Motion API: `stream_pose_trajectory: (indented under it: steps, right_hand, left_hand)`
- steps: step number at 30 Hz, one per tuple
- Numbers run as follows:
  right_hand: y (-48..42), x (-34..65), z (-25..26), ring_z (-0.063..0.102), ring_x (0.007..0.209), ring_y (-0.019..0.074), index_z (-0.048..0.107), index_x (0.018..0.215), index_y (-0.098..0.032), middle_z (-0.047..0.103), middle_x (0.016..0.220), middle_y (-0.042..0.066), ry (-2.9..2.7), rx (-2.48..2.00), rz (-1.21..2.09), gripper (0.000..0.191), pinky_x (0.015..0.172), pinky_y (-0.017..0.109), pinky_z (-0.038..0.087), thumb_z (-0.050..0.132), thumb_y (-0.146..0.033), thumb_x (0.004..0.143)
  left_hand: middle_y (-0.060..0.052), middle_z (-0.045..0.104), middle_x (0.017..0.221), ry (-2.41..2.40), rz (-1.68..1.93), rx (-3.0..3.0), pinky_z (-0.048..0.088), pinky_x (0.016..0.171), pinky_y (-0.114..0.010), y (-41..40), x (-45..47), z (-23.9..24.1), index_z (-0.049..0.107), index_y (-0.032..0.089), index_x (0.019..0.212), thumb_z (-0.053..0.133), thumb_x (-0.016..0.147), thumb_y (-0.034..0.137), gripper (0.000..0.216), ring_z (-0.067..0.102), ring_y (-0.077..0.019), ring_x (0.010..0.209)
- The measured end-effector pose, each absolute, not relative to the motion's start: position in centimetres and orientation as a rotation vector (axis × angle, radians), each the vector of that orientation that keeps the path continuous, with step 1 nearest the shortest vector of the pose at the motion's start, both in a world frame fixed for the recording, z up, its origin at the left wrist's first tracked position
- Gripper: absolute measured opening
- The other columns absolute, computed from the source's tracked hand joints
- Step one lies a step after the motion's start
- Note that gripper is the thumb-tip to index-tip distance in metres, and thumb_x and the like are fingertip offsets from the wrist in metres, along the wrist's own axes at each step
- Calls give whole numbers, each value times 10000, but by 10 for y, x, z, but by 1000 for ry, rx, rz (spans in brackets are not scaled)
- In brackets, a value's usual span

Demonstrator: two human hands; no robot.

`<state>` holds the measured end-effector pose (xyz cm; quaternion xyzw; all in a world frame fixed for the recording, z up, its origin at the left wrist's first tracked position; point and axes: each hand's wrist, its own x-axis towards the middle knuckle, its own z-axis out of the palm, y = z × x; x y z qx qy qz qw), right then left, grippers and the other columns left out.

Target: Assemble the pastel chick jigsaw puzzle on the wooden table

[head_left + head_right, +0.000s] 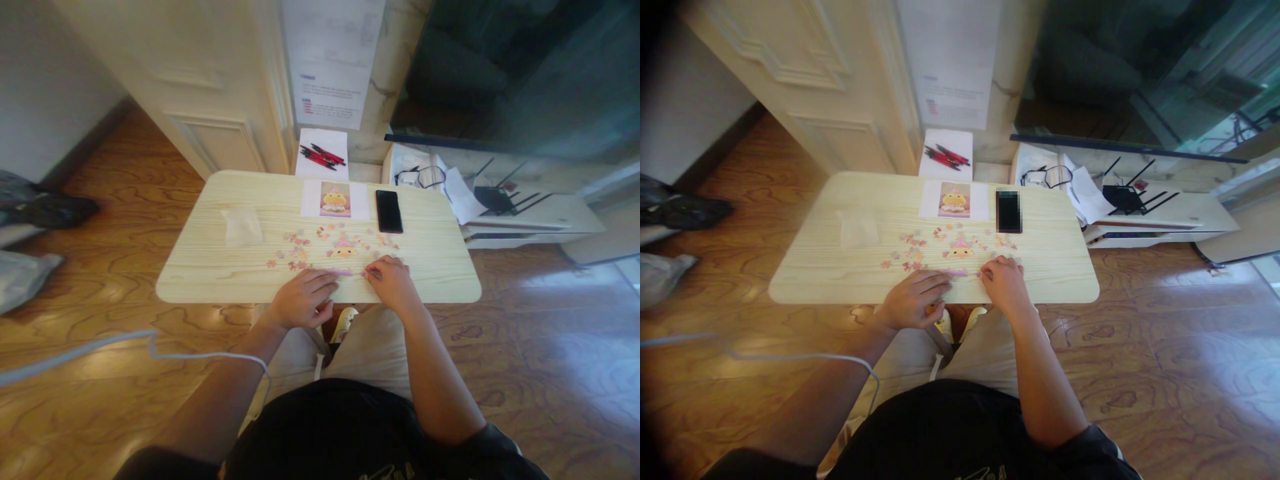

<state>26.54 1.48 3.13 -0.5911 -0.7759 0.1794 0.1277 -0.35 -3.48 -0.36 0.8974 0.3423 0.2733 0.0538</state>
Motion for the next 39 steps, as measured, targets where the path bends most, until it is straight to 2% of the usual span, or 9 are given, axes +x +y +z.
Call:
stream_pose_trajectory:
  steps: [16,29,39]
  right_hand:
    - [10,262,29,599,1121,255,782,1023,-265,716,1102,54,-2217,-1731,541,114,954,397,398,677,-291,985]
    - [6,264,26,612,1131,253,779,1047,-261,715,1119,60,-2208,-1671,564,123,982,402,418,678,-288,982]
    - [6,268,26,614,1147,259,782,1064,-265,715,1136,54,-2231,-1662,579,132,992,420,422,705,-265,958]
  left_hand:
    - [-159,685,1386,1038,748,2714,551,1116,-491,-33,-1,-1,680,146,1295,641,861,252,448,633,-316,1286]
    - [-128,702,1360,1055,785,2682,562,1073,-500,-35,-2,0,690,196,1229,636,854,240,382,656,-306,1231]
    - [-126,706,1365,1025,772,2667,553,1098,-486,-34,-3,-3,700,196,1184,640,851,233,340,648,-298,1277]
